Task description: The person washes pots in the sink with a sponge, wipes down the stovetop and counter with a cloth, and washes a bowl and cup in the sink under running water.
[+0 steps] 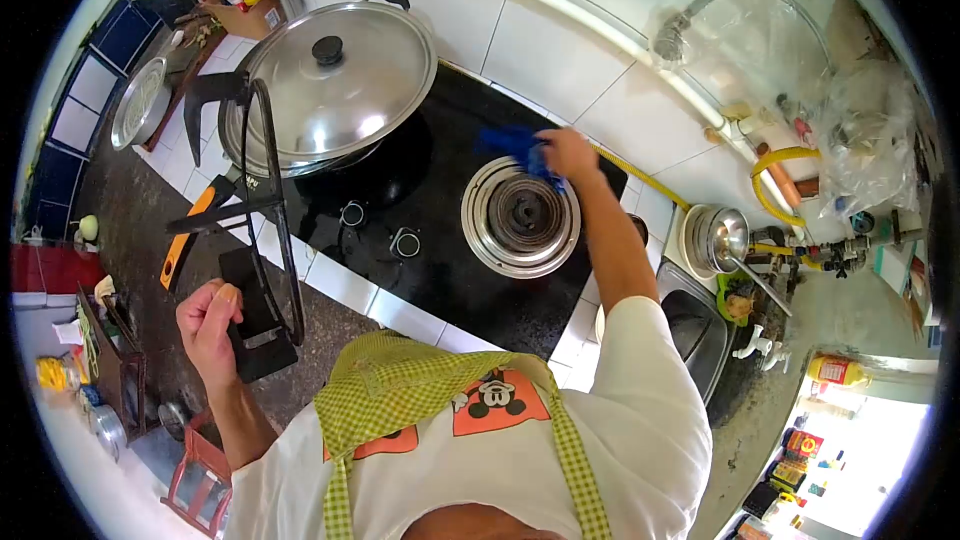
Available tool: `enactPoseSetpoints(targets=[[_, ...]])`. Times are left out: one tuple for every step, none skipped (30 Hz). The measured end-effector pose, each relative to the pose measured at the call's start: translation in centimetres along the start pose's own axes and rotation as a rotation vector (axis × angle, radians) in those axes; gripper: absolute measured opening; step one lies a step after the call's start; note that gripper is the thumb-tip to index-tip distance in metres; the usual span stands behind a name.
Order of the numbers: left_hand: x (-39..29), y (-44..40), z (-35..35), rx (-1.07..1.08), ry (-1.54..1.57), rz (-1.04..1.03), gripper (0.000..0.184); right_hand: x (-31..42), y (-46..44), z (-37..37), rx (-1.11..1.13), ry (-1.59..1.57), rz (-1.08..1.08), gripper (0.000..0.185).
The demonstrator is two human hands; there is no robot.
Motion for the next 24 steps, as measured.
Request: enactPoseSetpoints(targets=[[-0.1, -0.1, 0.0, -0.003, -0.004, 0.01, 0.027, -3.0, 0.6, 0.0, -0.057, 0.102, -0.08, 0.031], [-0.4, -0.3, 0.0, 0.005, -0.016, 0.001, 0.027, -5.6, 1.1, 0.1, -0.112, 0.201, -0.153, 0.028], [-0.6, -0.4, 0.2, 0.014, -0.033, -0.008, 0.027, -5.4, 2.9, 1.9, -0.104, 0.182, -0.323, 0.027], [-0.6, -0.4, 0.5, 0.005, -0.042, -0.003, 0.027, -6.5, 2.8, 1.2, -0.204, 0.142, -0.409, 0.026], [-0.6, -0.5, 0.7, 0.019, -0.055, -0.024, 0.028, -6.9, 1.7, 0.1, -0.178, 0.219, -0.397, 0.025], [-0.6, -0.6, 1.1, 0.041, -0.071, -0.038, 0.028, -6.3, 1.0, -0.7, -0.145, 0.293, -0.39, 0.024], [-0.7, -0.6, 1.3, 0.04, -0.082, -0.031, 0.028, -3.9, -1.1, -1.2, -0.077, 0.312, -0.311, 0.023], [-1.0, -0.5, 1.4, 0.027, -0.069, -0.016, 0.028, -1.0, -3.0, -1.9, -0.01, 0.33, -0.231, 0.022], [-1.1, -0.5, 1.1, 0.017, -0.044, -0.007, 0.027, 0.0, -3.5, -2.6, -0.057, 0.256, -0.251, 0.021], [-1.2, -0.6, 0.9, 0.011, -0.042, -0.007, 0.027, 1.5, -3.9, -3.0, -0.105, 0.184, -0.265, 0.02], [-1.3, -0.7, 1.0, 0.014, -0.041, -0.017, 0.027, 3.7, -4.1, -3.8, -0.121, 0.179, -0.225, 0.021], [-1.4, -0.7, 1.2, 0.018, -0.037, -0.025, 0.027, 6.2, -4.0, -4.3, -0.137, 0.177, -0.187, 0.024], [-1.2, -0.8, 1.5, 0.022, -0.033, -0.019, 0.027, 7.9, -3.7, -4.9, -0.157, 0.154, -0.109, 0.021], [-1.1, -0.9, 1.7, 0.041, -0.049, -0.021, 0.028, 9.1, -3.5, -5.2, -0.18, 0.135, -0.032, 0.019], [-1.0, -1.0, 1.8, 0.059, -0.063, -0.027, 0.029, 10.0, -3.0, -5.3, -0.181, 0.146, -0.035, 0.019], [-0.9, -1.1, 2.1, 0.062, -0.054, -0.028, 0.029, 11.0, -2.0, -5.2, -0.16, 0.165, 0.041, 0.017], [-0.8, -1.3, 2.2, 0.061, -0.024, -0.037, 0.027, 11.9, -1.1, -5.2, -0.142, 0.183, 0.115, 0.017], [-0.7, -1.5, 2.3, 0.058, 0.009, -0.048, 0.026, 12.4, -0.5, -5.2, -0.151, 0.193, 0.108, 0.017], [-0.8, -1.7, 2.4, 0.065, 0.016, -0.053, 0.026, 13.0, 0.3, -5.6, -0.126, 0.259, 0.156, 0.017], [-1.1, -1.8, 2.6, 0.075, 0.031, -0.05, 0.026, 13.5, 1.2, -6.0, -0.098, 0.323, 0.203, 0.017], [-1.1, -2.0, 2.8, 0.085, 0.046, -0.048, 0.026, 14.3, 2.0, -6.2, -0.1, 0.328, 0.195, 0.017], [-1.1, -2.1, 2.9, 0.092, 0.051, -0.05, 0.026, 15.0, 2.7, -6.3, -0.045, 0.352, 0.196, 0.016], [-1.1, -2.3, 3.1, 0.106, 0.063, -0.074, 0.026, 15.7, 3.2, -6.3, 0.007, 0.375, 0.2, 0.016], [-1.0, -2.5, 3.4, 0.115, 0.075, -0.1, 0.027, 16.2, 3.8, -6.1, -0.001, 0.379, 0.199, 0.016]])
Point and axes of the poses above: each hand's wrist, its own y-axis away from the middle knuckle, its own z-axis out of the back of the hand, x = y × z, the point moved 1 cm from there along -y, towards the middle knuckle
